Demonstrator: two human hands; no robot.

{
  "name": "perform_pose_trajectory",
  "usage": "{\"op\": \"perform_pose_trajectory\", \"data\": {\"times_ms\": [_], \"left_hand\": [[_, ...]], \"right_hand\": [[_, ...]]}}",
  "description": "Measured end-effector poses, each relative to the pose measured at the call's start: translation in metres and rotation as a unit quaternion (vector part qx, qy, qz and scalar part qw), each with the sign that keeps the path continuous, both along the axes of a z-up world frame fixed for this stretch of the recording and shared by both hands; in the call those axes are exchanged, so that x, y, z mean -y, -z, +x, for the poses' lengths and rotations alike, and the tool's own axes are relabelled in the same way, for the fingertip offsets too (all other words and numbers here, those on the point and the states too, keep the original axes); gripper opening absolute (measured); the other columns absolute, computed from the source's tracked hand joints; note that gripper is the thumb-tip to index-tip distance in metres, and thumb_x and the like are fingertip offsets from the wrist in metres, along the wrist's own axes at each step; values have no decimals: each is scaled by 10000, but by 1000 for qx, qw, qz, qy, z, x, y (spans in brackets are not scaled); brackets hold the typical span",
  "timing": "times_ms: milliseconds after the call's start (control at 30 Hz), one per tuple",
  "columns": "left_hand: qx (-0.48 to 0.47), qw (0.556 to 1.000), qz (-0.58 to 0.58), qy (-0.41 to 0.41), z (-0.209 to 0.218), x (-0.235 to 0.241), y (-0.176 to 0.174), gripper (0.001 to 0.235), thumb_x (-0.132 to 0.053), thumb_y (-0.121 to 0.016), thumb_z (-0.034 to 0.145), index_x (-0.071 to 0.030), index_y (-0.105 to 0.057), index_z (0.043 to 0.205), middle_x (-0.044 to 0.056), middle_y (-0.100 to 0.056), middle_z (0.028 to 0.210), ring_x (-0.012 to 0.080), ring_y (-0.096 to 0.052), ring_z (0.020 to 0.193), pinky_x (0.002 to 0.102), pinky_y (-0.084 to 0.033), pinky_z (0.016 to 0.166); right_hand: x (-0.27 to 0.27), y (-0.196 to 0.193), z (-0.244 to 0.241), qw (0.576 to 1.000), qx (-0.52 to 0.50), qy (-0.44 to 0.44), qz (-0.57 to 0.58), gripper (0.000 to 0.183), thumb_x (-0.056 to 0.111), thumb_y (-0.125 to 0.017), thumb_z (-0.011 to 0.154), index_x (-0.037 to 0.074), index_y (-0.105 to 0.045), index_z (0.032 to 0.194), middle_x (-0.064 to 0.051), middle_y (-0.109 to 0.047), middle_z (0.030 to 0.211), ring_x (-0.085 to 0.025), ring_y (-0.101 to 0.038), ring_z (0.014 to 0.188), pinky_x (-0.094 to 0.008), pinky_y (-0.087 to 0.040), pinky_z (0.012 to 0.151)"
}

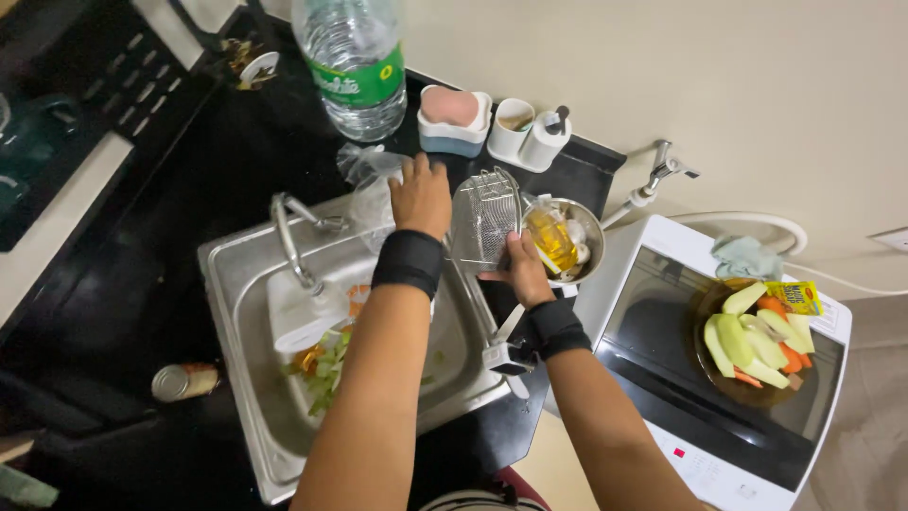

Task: The person places a plastic bag into the refrigerator and closes the door. They then wipe the refrigerator door with a blue cloth. The person moves a plate of sliced vegetables to the microwave, then returns to the sink to wash a metal strainer under running water using a toothbrush.

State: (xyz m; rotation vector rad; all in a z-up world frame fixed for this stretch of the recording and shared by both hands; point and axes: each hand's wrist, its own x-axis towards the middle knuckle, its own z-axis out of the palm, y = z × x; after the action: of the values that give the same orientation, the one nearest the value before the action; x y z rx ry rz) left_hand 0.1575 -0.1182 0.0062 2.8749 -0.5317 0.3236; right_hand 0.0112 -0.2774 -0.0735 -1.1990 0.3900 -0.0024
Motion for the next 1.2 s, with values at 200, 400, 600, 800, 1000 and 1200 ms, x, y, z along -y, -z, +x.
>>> {"op": "perform_pose_trajectory", "data": {"times_ms": [200, 400, 600, 800, 1000, 1200], "left_hand": [[59, 994, 13, 89, 47, 79, -20, 269, -230, -553, 916, -154, -777, 1043, 78, -638, 1297, 306, -539, 1284, 641, -374, 1011], [-136, 974, 145, 111, 55, 161, -51, 338, -199, -468, 1026, -208, -759, 1196, 22, -673, 1333, 262, -553, 1325, 705, -262, 1157], [-273, 950, 148, 13, 94, 237, -12, 343, -243, -493, 1032, -167, -731, 1266, 51, -659, 1378, 343, -603, 1288, 656, -406, 1038], [-308, 923, 231, 21, 114, 256, 6, 410, -321, -523, 1028, -172, -669, 1381, 77, -626, 1446, 329, -558, 1355, 606, -391, 1067], [-298, 913, 264, 88, 70, 219, -106, 468, -339, -567, 1016, -257, -547, 1477, 58, -467, 1562, 355, -317, 1501, 726, -210, 1145], [-259, 902, 322, 124, 89, 242, -54, 551, -285, -651, 973, -303, -530, 1510, 3, -462, 1602, 321, -325, 1533, 708, -202, 1196]], "right_hand": [[-2, -8, 1, 1000, 7, -1, 16, 534, 418, -409, 1055, 102, -392, 1485, -93, -547, 1297, -277, -618, 1136, -494, -667, 788], [27, 98, 4, 984, 55, -18, -166, 603, 302, -535, 1046, 48, -346, 1560, -152, -509, 1515, -246, -533, 1330, -383, -486, 1046], [64, 143, 11, 967, 140, -16, -214, 655, 230, -648, 1010, 17, -380, 1569, -178, -526, 1543, -265, -529, 1370, -405, -442, 1128], [74, 134, 2, 965, 148, -13, -216, 657, 164, -699, 949, 5, -428, 1526, -170, -564, 1502, -245, -561, 1328, -399, -474, 1093], [90, 170, -1, 987, 133, -1, -96, 689, 97, -708, 917, 20, -403, 1530, -160, -553, 1487, -231, -573, 1290, -407, -500, 1056], [78, 151, 1, 987, 153, 21, 47, 802, 31, -679, 922, 85, -262, 1604, -129, -459, 1557, -232, -527, 1346, -410, -483, 1096]]}}
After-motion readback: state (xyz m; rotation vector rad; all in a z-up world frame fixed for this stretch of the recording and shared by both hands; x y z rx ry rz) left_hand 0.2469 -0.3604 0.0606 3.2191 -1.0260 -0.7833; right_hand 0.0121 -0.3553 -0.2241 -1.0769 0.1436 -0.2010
